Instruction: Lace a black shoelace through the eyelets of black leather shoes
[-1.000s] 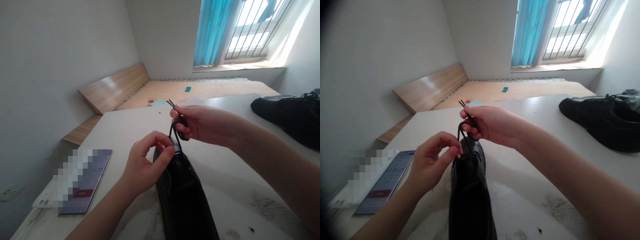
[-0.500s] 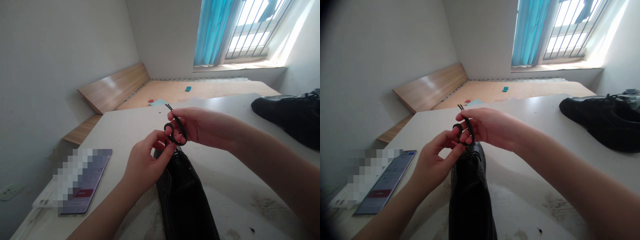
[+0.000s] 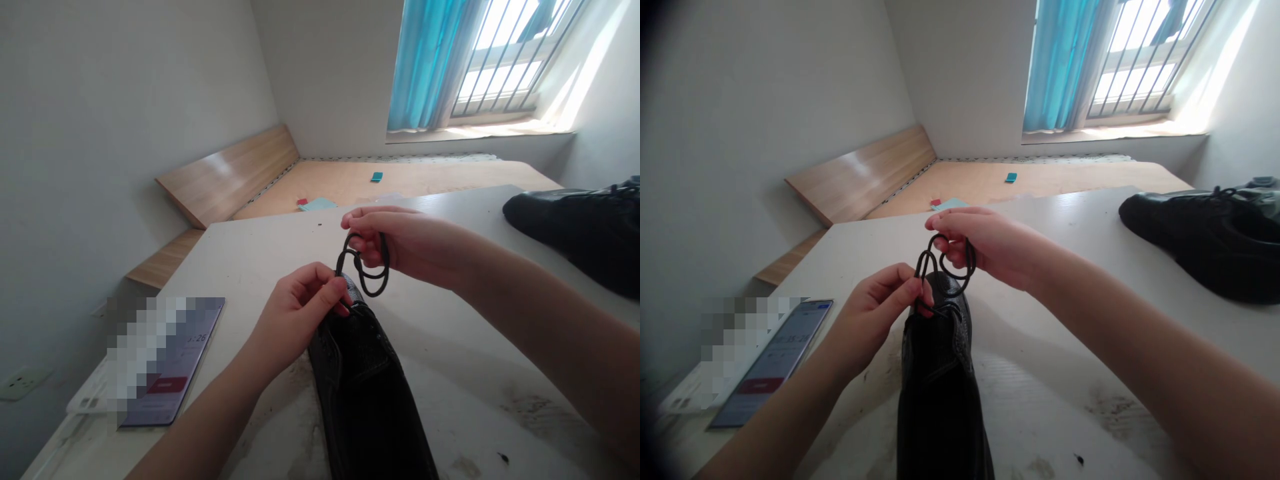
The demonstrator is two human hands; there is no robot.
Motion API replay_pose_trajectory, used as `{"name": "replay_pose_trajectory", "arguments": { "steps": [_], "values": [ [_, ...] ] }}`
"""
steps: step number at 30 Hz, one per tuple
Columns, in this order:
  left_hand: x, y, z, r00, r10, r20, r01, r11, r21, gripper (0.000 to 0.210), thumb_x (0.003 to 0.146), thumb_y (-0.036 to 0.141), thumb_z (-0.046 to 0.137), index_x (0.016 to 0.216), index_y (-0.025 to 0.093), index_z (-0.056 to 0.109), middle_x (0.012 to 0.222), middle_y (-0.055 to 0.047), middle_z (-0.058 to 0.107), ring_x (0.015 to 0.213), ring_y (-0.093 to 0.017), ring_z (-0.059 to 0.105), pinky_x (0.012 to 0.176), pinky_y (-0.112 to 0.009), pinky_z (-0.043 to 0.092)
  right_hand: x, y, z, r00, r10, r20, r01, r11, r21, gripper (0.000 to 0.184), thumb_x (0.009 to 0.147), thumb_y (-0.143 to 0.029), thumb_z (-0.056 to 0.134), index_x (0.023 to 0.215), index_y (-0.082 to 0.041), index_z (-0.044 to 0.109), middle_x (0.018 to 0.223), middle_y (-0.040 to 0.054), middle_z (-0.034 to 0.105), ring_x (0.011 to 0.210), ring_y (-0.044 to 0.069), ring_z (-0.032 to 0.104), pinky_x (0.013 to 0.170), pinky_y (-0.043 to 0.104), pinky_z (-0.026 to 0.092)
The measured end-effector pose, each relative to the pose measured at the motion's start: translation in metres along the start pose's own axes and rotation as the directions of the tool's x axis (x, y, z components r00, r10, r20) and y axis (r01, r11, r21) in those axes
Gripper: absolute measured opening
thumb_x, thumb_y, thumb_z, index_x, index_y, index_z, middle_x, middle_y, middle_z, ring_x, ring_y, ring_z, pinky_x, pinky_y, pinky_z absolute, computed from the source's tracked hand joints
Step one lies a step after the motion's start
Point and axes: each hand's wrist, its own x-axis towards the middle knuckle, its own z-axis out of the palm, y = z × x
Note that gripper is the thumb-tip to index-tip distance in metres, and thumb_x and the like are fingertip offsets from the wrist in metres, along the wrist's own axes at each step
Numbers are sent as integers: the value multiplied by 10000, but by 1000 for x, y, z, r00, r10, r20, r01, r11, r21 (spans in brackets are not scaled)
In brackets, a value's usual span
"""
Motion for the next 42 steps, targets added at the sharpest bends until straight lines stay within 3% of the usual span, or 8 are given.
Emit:
{"name": "replay_pose_trajectory", "arguments": {
  "steps": [6,9,15,19,25,31,35,42],
  "values": [
    [0,-1,-2,994,-103,-48,90,972,-215,211,948,254,437,767,197,528,688,26,655,623,-120,618,636,-226,491,14,1,-17,963,-151,-224,68,938,-339,81,910,-210,548,849,-164,575,675,-10,442,572,91,389,526,228,318],
    [2,-3,-5,990,-121,-76,102,970,-222,293,955,315,410,688,203,456,626,9,640,569,-140,584,585,-241,458,16,1,-26,922,-300,-244,-3,626,-780,118,917,-309,559,910,-194,583,713,-1,490,599,115,409,546,261,308],
    [10,-1,-11,930,-132,-343,15,947,-322,427,949,271,445,535,178,394,794,-39,625,793,-150,593,646,-219,475,4,-13,-42,998,47,-31,-43,277,-960,482,870,-650,495,711,-212,617,599,-8,434,541,129,387,523,295,313],
    [11,13,-20,933,-259,-249,57,791,-610,461,1000,263,322,550,179,375,556,24,418,560,-120,508,624,-253,498,-6,-29,-56,997,-37,-72,-55,349,-936,471,839,-667,542,715,-222,634,769,31,598,722,177,530,668,334,431],
    [10,27,-44,919,-198,-340,-106,706,-700,407,1011,284,359,618,187,402,509,70,274,412,-64,300,420,-171,348,-10,-43,-76,962,-260,-82,180,833,-524,280,944,-412,547,884,-216,738,1074,24,701,1137,184,578,1010,355,431],
    [4,44,-62,862,-45,-505,-255,823,-508,372,1032,290,328,695,190,450,540,58,257,437,-76,204,387,-175,249,-19,-57,-65,946,-286,-156,261,952,-163,649,967,-232,137,444,-33,465,909,-63,727,1090,139,588,664,320,410],
    [-2,55,-65,865,-61,-499,-155,912,-379,454,1039,332,171,669,189,393,569,41,247,470,-94,206,426,-204,228,-27,-60,-46,939,-247,-240,244,969,-45,550,860,-163,-77,458,15,254,507,-103,505,623,-67,517,529,242,323],
    [7,37,-59,960,-73,-271,45,993,-108,281,863,286,349,595,201,357,539,37,255,453,-101,172,415,-234,144,-14,-16,-48,992,-10,129,6,1000,26,346,877,-406,665,657,-150,589,548,-72,411,464,20,299,391,150,204]
  ]
}}
